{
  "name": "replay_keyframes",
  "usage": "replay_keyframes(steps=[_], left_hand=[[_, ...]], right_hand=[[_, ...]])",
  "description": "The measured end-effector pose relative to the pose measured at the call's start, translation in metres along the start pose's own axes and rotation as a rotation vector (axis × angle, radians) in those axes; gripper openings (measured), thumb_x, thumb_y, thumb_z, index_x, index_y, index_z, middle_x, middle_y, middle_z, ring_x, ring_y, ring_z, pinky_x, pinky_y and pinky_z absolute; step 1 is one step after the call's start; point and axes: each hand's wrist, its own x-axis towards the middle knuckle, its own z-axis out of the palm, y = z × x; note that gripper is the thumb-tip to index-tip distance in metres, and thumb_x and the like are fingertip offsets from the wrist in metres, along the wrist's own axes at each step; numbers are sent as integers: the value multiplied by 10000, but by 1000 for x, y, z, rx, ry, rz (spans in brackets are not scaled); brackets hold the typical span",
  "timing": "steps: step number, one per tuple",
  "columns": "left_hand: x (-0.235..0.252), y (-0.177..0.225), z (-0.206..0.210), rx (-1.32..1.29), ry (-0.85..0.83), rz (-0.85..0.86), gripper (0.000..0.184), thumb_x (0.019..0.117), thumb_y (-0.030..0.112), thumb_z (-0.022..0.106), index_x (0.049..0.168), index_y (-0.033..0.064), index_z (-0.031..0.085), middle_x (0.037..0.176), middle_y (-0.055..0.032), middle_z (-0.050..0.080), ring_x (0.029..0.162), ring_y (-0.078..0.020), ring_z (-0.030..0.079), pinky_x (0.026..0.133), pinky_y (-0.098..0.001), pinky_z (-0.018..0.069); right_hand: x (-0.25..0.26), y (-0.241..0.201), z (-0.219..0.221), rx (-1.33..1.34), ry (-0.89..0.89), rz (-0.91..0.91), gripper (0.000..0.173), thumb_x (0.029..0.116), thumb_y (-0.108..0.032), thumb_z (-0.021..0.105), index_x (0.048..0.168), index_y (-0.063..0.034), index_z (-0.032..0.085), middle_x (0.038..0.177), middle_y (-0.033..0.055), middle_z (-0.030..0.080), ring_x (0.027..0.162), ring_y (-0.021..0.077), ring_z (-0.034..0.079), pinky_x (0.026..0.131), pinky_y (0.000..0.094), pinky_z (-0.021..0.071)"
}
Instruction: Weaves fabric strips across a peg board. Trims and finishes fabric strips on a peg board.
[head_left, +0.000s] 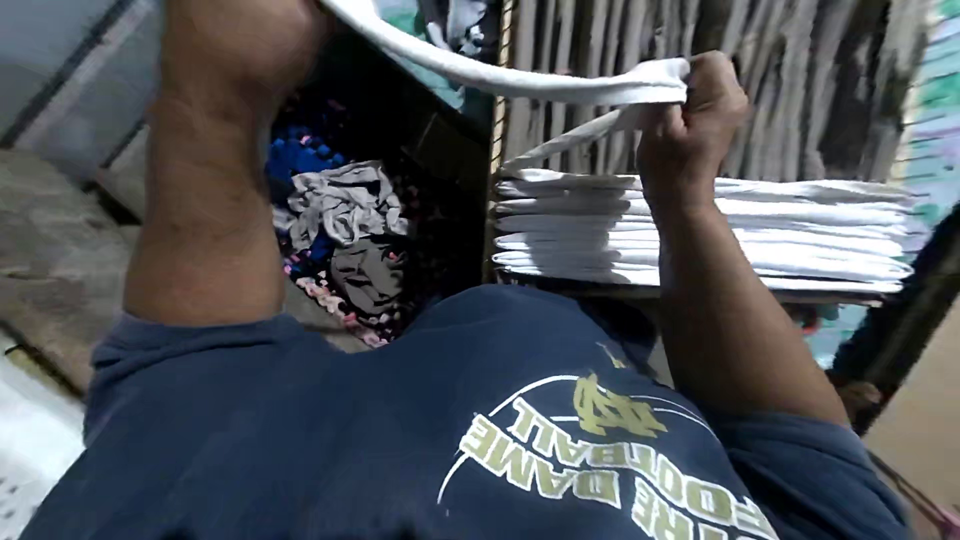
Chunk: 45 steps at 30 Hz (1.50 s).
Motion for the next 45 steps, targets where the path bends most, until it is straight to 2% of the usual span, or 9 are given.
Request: replay_keyframes(steps=[3,5,10,15,20,23,27,36,45], left_hand=[[29,130,35,-284,-276,-6,121,974,176,621,1035,105,697,849,94,614,709,96,522,657,-115,453],[34,156,63,-403,-412,18,150,963,105,592,1067,39,677,863,30,609,672,43,490,623,-149,424],[25,140,122,-446,-573,8,149,958,104,605,1050,26,693,875,-58,664,726,-91,582,689,-325,510],[11,90,115,-531,-670,-267,82,972,78,625,1025,43,678,773,10,602,589,-29,488,545,-211,429],[25,64,88,-581,-446,-389,142,993,54,541,1070,89,656,721,80,576,553,23,480,520,-157,437],[66,88,77,-553,-288,-305,203,984,75,526,1164,84,620,796,112,571,590,55,481,550,-136,443],[132,147,88,-602,-227,-92,155,977,172,564,1123,144,609,795,163,559,610,61,498,575,-148,459],[190,296,212,-502,-537,294,167,1003,173,594,1053,34,670,841,9,606,675,-7,514,649,-207,453],[165,279,265,-411,-841,195,189,1002,193,623,1101,40,677,844,-76,637,680,-138,568,665,-362,505]], right_hand=[[5,16,-33,289,146,122,170,1009,-79,480,1076,46,572,919,5,616,821,-5,612,782,214,542],[6,23,-53,478,214,239,109,990,-39,477,1056,-22,562,882,-44,624,767,6,625,717,240,563],[-5,37,-78,709,277,392,132,1009,-45,510,1133,-31,555,893,-25,639,744,60,658,702,278,604],[-15,39,-76,1006,255,600,175,1051,-58,472,1190,-54,577,839,-13,640,673,74,645,644,266,594],[-19,49,-76,1136,179,620,172,1058,-68,471,1192,-46,577,765,5,650,621,123,655,656,333,616],[-21,56,-79,1128,145,616,188,1055,-49,449,1174,-48,594,734,-14,610,584,105,608,666,349,613],[-24,70,-94,1092,159,624,171,1043,-20,458,1150,-57,586,721,-27,581,570,93,583,655,339,607],[0,111,-196,957,270,592,236,1049,-99,502,1279,-62,543,773,-36,555,623,99,578,683,341,591],[-4,158,-239,1130,335,547,258,1064,-152,363,1229,-145,560,739,-32,599,641,121,611,727,370,587]])
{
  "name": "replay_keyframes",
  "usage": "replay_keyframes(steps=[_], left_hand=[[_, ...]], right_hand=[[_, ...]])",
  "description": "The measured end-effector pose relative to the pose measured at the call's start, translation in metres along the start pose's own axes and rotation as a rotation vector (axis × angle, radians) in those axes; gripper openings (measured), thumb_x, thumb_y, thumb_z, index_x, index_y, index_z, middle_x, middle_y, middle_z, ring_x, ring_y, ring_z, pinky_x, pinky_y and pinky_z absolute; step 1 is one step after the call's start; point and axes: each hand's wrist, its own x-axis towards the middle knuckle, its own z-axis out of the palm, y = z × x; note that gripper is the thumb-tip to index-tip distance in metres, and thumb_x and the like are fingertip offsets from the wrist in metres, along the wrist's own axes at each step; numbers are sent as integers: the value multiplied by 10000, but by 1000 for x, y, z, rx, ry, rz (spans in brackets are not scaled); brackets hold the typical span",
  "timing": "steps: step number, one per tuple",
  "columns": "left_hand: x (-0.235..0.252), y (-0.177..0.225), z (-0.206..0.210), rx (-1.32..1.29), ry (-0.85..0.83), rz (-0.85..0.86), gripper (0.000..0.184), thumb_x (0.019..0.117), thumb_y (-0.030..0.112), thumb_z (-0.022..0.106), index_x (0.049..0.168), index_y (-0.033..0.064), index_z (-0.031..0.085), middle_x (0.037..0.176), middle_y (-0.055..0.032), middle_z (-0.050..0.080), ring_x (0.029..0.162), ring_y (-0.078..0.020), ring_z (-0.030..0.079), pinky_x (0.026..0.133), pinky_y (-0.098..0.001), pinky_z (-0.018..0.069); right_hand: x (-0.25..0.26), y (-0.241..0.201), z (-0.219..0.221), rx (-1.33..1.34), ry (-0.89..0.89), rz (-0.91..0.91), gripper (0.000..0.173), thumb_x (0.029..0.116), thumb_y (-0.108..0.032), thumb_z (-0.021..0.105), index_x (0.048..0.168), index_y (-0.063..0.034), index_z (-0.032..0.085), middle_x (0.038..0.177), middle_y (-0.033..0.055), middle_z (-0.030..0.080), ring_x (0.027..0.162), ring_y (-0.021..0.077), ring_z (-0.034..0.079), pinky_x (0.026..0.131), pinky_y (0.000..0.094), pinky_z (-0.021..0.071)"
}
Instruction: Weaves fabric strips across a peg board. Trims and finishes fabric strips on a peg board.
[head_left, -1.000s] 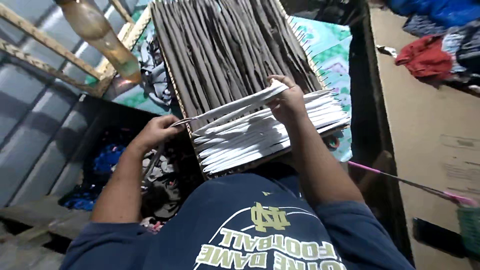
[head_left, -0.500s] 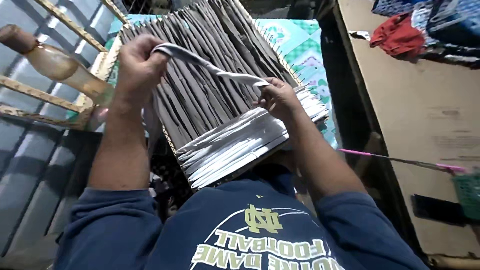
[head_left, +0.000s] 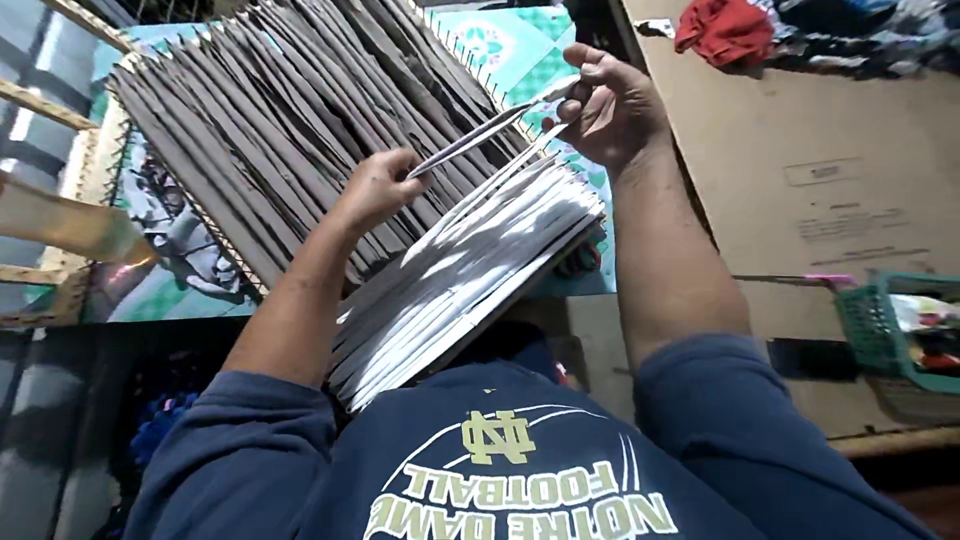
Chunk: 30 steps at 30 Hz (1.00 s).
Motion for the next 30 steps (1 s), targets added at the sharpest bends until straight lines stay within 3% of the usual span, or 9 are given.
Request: replay_keyframes(steps=[3,6,11,14,18,23,26,30], left_hand=[[-31,-25,-7,-55,-76,-157,164,1023,170,619,1084,25,666,775,-53,608,603,-102,538,579,-289,486],[-55,-47,-18,-183,-1,-264,185,1055,197,557,1079,52,669,684,31,527,534,-26,441,504,-198,385],[-32,-27,-25,-255,180,-110,193,1064,220,528,1076,91,670,695,104,526,532,41,422,497,-138,364],[1,5,-12,-174,151,5,196,1059,225,539,1042,84,673,725,86,538,563,33,436,538,-158,386],[32,22,13,-12,30,-8,261,1059,279,543,1101,66,688,792,-18,588,651,-88,491,649,-317,445],[32,1,27,17,-24,-44,308,1058,338,558,1042,49,661,755,-43,538,657,-145,482,655,-382,430],[20,-7,28,2,-28,-71,333,1066,363,539,1035,55,659,734,-21,512,630,-120,453,624,-349,412],[8,-15,33,-8,-36,-71,332,1087,341,490,1056,78,689,725,-1,523,612,-103,445,618,-335,413]], right_hand=[[3,23,-16,46,31,47,255,1072,-163,351,1221,-145,557,730,-31,575,647,132,601,736,384,582],[3,38,-27,91,63,100,235,1073,-151,371,1175,-150,582,707,-36,535,627,131,580,725,385,581],[8,43,-36,106,87,121,231,1068,-129,371,1159,-139,583,752,-27,554,646,127,589,727,370,585],[15,34,-46,127,106,87,255,1070,-136,342,1170,-147,576,764,-34,550,656,117,579,739,358,576],[22,21,-60,92,235,68,220,1081,-123,367,1178,-135,563,763,-25,551,685,129,601,762,380,586],[31,30,-72,-386,274,134,250,1014,-41,559,1262,-71,570,927,38,645,751,136,634,709,324,567],[38,43,-77,-593,249,138,261,986,-33,608,1246,-36,583,986,63,655,757,122,614,686,300,531],[45,56,-77,-741,215,106,279,961,-39,646,1232,15,604,1105,124,630,833,146,618,742,322,548]])
